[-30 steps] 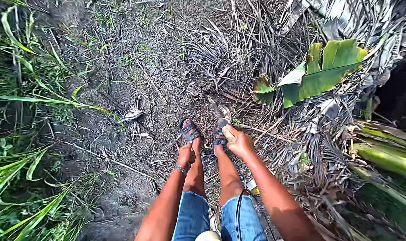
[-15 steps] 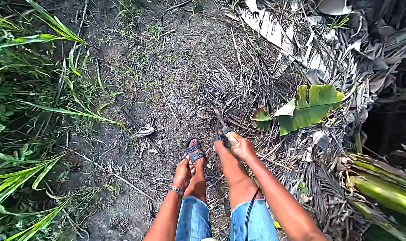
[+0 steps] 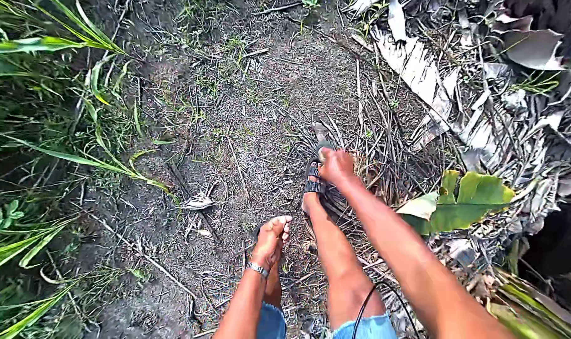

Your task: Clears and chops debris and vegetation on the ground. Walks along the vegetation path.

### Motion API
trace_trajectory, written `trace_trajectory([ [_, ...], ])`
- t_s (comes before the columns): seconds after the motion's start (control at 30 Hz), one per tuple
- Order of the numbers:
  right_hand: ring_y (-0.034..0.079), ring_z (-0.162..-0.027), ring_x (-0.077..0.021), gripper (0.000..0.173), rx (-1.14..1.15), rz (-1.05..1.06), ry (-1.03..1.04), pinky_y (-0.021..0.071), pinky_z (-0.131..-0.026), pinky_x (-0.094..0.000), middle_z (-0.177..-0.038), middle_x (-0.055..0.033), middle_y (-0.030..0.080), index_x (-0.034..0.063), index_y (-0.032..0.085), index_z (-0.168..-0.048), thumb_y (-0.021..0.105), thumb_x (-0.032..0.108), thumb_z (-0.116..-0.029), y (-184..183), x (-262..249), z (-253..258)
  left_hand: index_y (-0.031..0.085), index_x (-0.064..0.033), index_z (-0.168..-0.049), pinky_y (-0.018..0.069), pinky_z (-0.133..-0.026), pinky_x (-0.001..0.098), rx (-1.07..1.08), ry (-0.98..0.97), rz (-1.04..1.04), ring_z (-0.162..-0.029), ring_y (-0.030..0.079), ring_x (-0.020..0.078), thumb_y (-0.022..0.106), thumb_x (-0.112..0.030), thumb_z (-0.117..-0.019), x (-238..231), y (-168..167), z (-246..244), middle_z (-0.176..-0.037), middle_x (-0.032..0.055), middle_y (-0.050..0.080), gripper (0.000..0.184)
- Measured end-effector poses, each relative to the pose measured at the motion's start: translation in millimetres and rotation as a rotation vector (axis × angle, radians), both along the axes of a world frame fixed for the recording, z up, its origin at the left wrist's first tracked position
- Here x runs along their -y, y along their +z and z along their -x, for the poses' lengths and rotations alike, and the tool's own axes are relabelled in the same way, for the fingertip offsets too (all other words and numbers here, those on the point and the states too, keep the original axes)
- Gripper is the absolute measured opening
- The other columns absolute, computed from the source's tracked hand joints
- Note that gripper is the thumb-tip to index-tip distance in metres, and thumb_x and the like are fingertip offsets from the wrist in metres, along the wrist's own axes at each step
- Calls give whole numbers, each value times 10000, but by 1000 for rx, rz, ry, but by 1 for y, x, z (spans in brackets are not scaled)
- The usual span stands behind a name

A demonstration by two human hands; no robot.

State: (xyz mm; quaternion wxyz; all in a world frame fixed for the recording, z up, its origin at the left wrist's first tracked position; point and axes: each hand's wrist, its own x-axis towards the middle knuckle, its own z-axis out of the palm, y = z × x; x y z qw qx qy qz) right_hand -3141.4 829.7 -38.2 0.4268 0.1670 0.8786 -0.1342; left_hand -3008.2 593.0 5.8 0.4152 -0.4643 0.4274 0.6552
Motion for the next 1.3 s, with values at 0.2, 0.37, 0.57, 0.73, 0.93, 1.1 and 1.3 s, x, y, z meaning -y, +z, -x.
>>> trace_trajectory([
  [0.2,646,-1156,-432,924,213,62,-245,546,-941,-564,-1468,-276,501,235,229,-1662,683,132,-863,-42,56,-83,611,10,-1171,497,-602,237,-126,-38,-59,-633,546,81,356,-95,-1092,-55,26,64,-793,2,585,288],
  [0.37,609,-1273,-405,870,95,217,-596,498,-1073,-543,-1501,-250,517,108,205,-1658,668,152,-922,-47,51,-99,614,63,-1240,524,-633,247,-243,-143,-77,-641,579,85,388,-26,-1054,-74,37,116,-798,25,640,306],
  [0.57,628,-1253,-385,833,236,183,-451,473,-1069,-590,-1355,-190,659,156,329,-1630,699,188,-885,-5,-34,-37,623,65,-1067,464,-498,201,-66,-164,13,-516,541,66,440,-67,-1090,-115,4,159,-680,39,630,227],
  [0.73,641,-1157,-488,765,272,249,-431,478,-941,-730,-1266,-270,673,171,516,-1534,787,111,-821,8,-134,50,613,8,-973,394,-438,184,87,-351,81,-456,458,47,456,-214,-1109,-149,-53,190,-619,1,542,304],
  [0.93,671,-788,-354,665,323,341,-540,550,-693,-567,-1101,-230,703,138,626,-1424,752,7,-784,-7,-186,116,554,-61,-925,332,-423,223,95,-618,162,-430,337,65,410,-368,-1114,-187,-117,218,-593,-31,406,388],
  [1.1,686,-795,-347,692,301,369,-515,555,-692,-578,-1107,-213,717,140,623,-1437,751,23,-766,-15,-194,111,501,-88,-847,325,-396,240,140,-605,191,-399,324,79,414,-423,-1109,-216,-151,235,-543,-38,372,434],
  [1.3,703,-995,-363,675,268,376,-535,551,-811,-632,-1186,-183,722,141,660,-1394,773,12,-741,-13,-191,107,433,-123,-823,323,-397,257,215,-695,170,-399,321,96,343,-569,-1089,-222,-156,247,-529,-35,335,527],
])
